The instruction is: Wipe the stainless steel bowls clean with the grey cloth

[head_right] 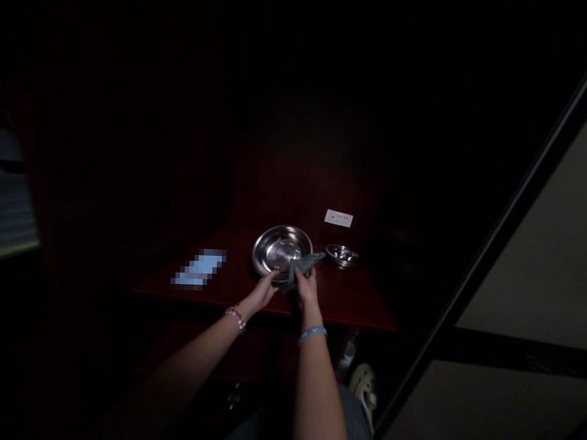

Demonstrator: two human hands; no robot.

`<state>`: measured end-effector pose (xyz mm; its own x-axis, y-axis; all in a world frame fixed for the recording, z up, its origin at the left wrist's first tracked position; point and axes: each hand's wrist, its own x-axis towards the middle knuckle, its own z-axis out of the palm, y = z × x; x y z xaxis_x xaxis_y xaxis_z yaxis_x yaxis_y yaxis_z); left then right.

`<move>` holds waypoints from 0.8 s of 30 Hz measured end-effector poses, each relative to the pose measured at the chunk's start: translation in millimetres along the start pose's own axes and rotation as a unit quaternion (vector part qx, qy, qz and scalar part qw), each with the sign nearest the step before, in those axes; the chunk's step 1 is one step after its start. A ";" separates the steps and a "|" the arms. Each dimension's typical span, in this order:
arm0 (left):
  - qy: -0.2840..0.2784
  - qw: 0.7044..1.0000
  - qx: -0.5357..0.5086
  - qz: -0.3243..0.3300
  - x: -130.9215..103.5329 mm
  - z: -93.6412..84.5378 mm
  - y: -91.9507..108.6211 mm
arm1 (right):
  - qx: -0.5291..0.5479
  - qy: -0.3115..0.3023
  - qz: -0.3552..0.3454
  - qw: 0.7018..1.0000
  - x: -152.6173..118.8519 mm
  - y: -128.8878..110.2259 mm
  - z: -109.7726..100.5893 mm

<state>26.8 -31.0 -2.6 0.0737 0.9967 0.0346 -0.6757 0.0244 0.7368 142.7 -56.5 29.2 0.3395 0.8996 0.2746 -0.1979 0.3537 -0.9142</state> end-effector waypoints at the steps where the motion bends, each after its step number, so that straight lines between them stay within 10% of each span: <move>1: -0.003 1.000 0.000 0.000 0.3 0.1 -0.4 | -0.021 0.013 -0.002 1.000 0.6 1.0 -1.1; 24: 0.016 0.998 0.049 0.043 -3.5 3.2 -2.9 | -0.077 0.054 0.105 0.990 -4.9 1.1 -6.2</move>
<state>30.8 -34.8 -2.7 -0.0059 0.9967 0.0805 -0.6033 -0.0677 0.7947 146.6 -62.1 25.0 0.4047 0.9132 0.0483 -0.1345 0.1117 -0.9846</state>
